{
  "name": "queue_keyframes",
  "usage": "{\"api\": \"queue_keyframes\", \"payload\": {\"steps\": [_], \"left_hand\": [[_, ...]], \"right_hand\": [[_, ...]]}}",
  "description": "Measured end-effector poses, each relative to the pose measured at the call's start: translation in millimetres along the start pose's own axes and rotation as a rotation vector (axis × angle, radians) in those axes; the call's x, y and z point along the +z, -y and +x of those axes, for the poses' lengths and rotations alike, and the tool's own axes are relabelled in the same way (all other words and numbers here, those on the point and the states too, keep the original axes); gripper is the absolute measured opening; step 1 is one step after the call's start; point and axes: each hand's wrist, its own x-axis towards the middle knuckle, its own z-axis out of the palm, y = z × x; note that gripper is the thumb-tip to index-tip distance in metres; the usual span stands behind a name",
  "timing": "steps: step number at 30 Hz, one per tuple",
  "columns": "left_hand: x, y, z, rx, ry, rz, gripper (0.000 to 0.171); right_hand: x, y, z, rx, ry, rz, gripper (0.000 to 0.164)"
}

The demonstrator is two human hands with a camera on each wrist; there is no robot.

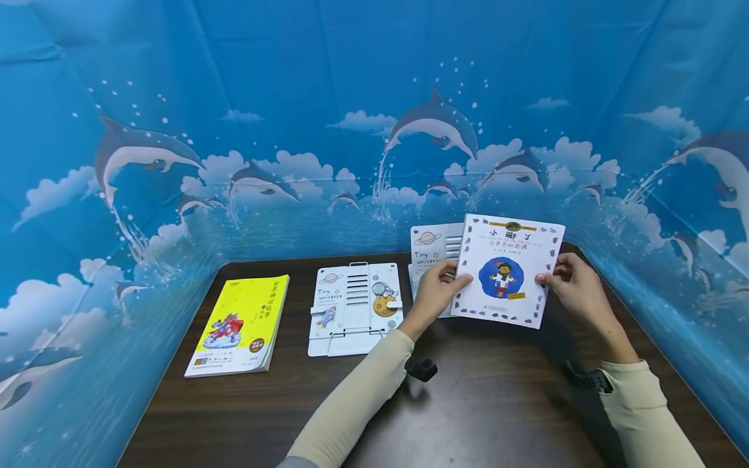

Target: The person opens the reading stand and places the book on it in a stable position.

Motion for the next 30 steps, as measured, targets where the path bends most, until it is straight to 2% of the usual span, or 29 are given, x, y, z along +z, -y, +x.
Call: {"api": "queue_keyframes", "payload": {"steps": [6, 13, 21, 25, 30], "left_hand": [[-19.9, -5.4, 10.6, 0.058, -0.046, 0.047, 0.024], [-39.2, -11.3, 20.8, 0.118, -0.081, 0.075, 0.024], [-53.7, -15.7, 27.9, 0.121, -0.147, 0.079, 0.024], [-57.3, -16.5, 31.0, 0.127, -0.160, 0.094, 0.023], [-60.4, -16.4, 34.4, 0.114, -0.172, 0.069, 0.020]], "right_hand": [[5.7, 18.1, 11.5, -0.043, -0.029, 0.038, 0.037], [12.2, 28.6, 30.8, -0.125, -0.073, 0.102, 0.032], [20.4, 42.0, 49.7, -0.165, -0.113, 0.114, 0.030], [24.8, 45.4, 56.6, -0.171, -0.143, 0.118, 0.029], [30.6, 47.5, 63.9, -0.186, -0.168, 0.133, 0.029]]}}
